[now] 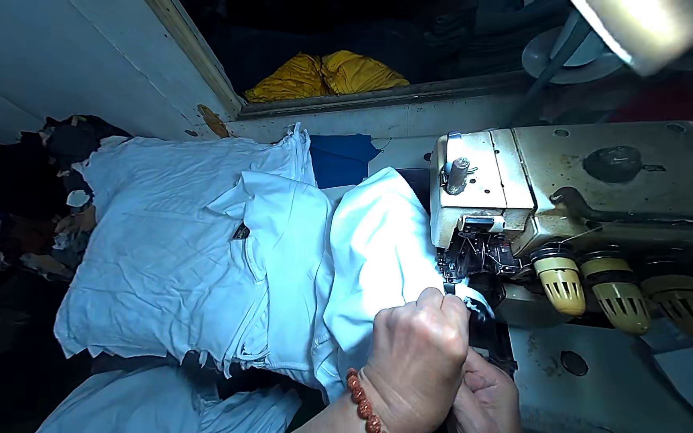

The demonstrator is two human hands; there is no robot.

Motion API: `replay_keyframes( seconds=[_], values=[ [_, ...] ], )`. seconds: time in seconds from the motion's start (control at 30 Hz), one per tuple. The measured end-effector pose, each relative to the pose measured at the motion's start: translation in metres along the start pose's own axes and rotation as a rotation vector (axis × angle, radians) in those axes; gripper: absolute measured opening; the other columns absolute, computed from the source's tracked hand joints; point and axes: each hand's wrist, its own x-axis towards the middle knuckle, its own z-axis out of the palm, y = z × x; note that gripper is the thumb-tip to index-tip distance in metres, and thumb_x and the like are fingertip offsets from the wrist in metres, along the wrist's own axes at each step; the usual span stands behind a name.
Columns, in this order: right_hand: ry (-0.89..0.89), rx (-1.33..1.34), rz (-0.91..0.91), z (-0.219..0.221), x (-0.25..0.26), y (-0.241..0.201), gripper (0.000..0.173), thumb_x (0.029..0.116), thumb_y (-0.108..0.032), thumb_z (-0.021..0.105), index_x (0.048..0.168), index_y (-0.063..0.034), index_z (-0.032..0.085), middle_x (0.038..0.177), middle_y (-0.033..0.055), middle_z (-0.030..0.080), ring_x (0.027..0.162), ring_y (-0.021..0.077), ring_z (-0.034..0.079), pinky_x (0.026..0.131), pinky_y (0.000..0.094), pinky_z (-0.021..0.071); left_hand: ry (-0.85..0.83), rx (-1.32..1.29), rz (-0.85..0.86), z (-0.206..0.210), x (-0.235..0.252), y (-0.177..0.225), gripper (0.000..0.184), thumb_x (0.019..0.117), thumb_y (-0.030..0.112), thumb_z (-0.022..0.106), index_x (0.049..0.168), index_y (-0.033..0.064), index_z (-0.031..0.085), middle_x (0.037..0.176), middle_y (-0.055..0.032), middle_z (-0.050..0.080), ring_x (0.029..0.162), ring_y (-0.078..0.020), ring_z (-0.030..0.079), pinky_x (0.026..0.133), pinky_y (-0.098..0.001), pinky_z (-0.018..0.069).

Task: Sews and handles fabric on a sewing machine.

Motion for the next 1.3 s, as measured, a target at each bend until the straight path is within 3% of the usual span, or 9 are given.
replay_keyframes(
  seconds=[0.2, 0.37, 0.5, 0.7, 0.87, 0.93, 1.03, 1.17, 1.3],
  values=[
    [0.021, -0.022, 0.008, -0.001, 0.004, 0.004, 0.033, 0.0887, 0.015, 0.049, 0.087, -0.0112, 0.069, 0.079, -0.011, 0.073, 0.075, -0.0042, 0.068, 0.072, 0.0171, 0.0574, -0.06, -0.13, 0.082, -0.008, 0.001, -0.007, 0.023, 0.0916, 0.017, 0.063, 0.07, 0.0101, 0.065, 0.061, 0.0002, 0.054, 0.051, -0.0116, 0.056, 0.041, -0.0257, 0.0405],
    [-0.017, -0.03, 0.009, -0.004, 0.009, 0.013, 0.025, 0.0981, 0.006, 0.05, 0.095, -0.0034, 0.073, 0.083, -0.003, 0.074, 0.076, 0.0029, 0.07, 0.073, 0.022, 0.0605, -0.077, -0.117, -0.199, -0.042, -0.076, -0.058, 0.03, 0.0879, 0.018, 0.058, 0.11, 0.005, 0.074, 0.068, 0.0022, 0.065, 0.051, -0.0092, 0.055, 0.046, -0.0281, 0.0469],
    [-0.028, -0.075, -0.094, -0.005, 0.012, 0.021, 0.025, 0.0953, 0.005, 0.05, 0.09, -0.0037, 0.073, 0.08, -0.0043, 0.073, 0.073, 0.0006, 0.069, 0.07, 0.0187, 0.0591, -0.552, -0.033, -0.594, -0.05, -0.143, -0.092, 0.027, 0.0928, 0.012, 0.063, 0.115, -0.0014, 0.07, 0.072, -0.0164, 0.068, 0.065, -0.0384, 0.069, 0.061, -0.0598, 0.0543],
    [-0.234, -0.19, -0.167, -0.021, -0.005, -0.003, 0.013, 0.0916, -0.002, 0.064, 0.092, -0.011, 0.075, 0.084, -0.0122, 0.074, 0.077, -0.0049, 0.067, 0.072, 0.0162, 0.0578, 0.118, -0.114, -0.662, -0.093, -0.132, -0.141, 0.021, 0.0952, 0.006, 0.056, 0.104, -0.0104, 0.066, 0.066, -0.0103, 0.062, 0.056, -0.016, 0.059, 0.057, -0.0373, 0.0529],
    [-0.499, -0.137, 0.107, -0.043, -0.043, -0.002, 0.017, 0.0902, 0.001, 0.067, 0.092, -0.0134, 0.076, 0.086, -0.0128, 0.076, 0.081, -0.005, 0.069, 0.077, 0.0203, 0.0589, 0.204, -0.094, -0.791, -0.147, -0.061, -0.2, 0.028, 0.1009, 0.002, 0.055, 0.125, -0.0131, 0.054, 0.111, -0.0273, 0.067, 0.091, -0.0296, 0.07, 0.086, -0.0496, 0.0568],
    [-0.473, -0.239, 0.139, -0.055, -0.053, 0.024, 0.007, 0.0895, 0.0, 0.069, 0.088, -0.0046, 0.074, 0.082, -0.0072, 0.075, 0.078, -0.0035, 0.069, 0.075, 0.0216, 0.0585, 0.195, -0.111, -0.638, -0.14, -0.049, -0.184, 0.029, 0.099, 0.002, 0.055, 0.124, -0.0135, 0.055, 0.124, -0.0309, 0.064, 0.106, -0.0352, 0.07, 0.094, -0.0509, 0.0555],
    [-0.396, -0.447, 0.18, -0.074, -0.064, 0.054, 0.009, 0.0901, -0.005, 0.069, 0.089, 0.0039, 0.073, 0.079, 0.002, 0.074, 0.075, -0.0004, 0.069, 0.075, 0.0233, 0.0585, 0.074, -0.263, -0.176, -0.091, -0.058, -0.13, 0.021, 0.0898, 0.008, 0.061, 0.103, -0.0064, 0.07, 0.109, -0.0173, 0.072, 0.105, -0.0221, 0.07, 0.095, -0.0393, 0.0579],
    [-0.343, -0.638, 0.16, -0.085, -0.069, 0.067, 0.018, 0.0913, -0.01, 0.067, 0.085, 0.0054, 0.073, 0.073, 0.0092, 0.072, 0.068, 0.0066, 0.069, 0.069, 0.0299, 0.0578, -0.047, -0.185, 0.005, -0.014, -0.083, -0.079, 0.058, 0.0834, 0.042, 0.08, 0.129, 0.0081, 0.067, 0.139, -0.0163, 0.063, 0.126, -0.0272, 0.063, 0.105, -0.0488, 0.0523],
    [-0.373, -0.646, 0.055, -0.087, -0.068, 0.058, 0.019, 0.0926, -0.01, 0.069, 0.097, 0.0084, 0.071, 0.083, 0.0163, 0.074, 0.074, 0.0149, 0.072, 0.072, 0.033, 0.0597, 0.169, -0.062, -0.041, 0.013, -0.088, -0.064, 0.05, 0.0898, 0.029, 0.071, 0.136, 0.0114, 0.061, 0.146, -0.0156, 0.057, 0.14, -0.0299, 0.051, 0.118, -0.0517, 0.0379]
  ],
)
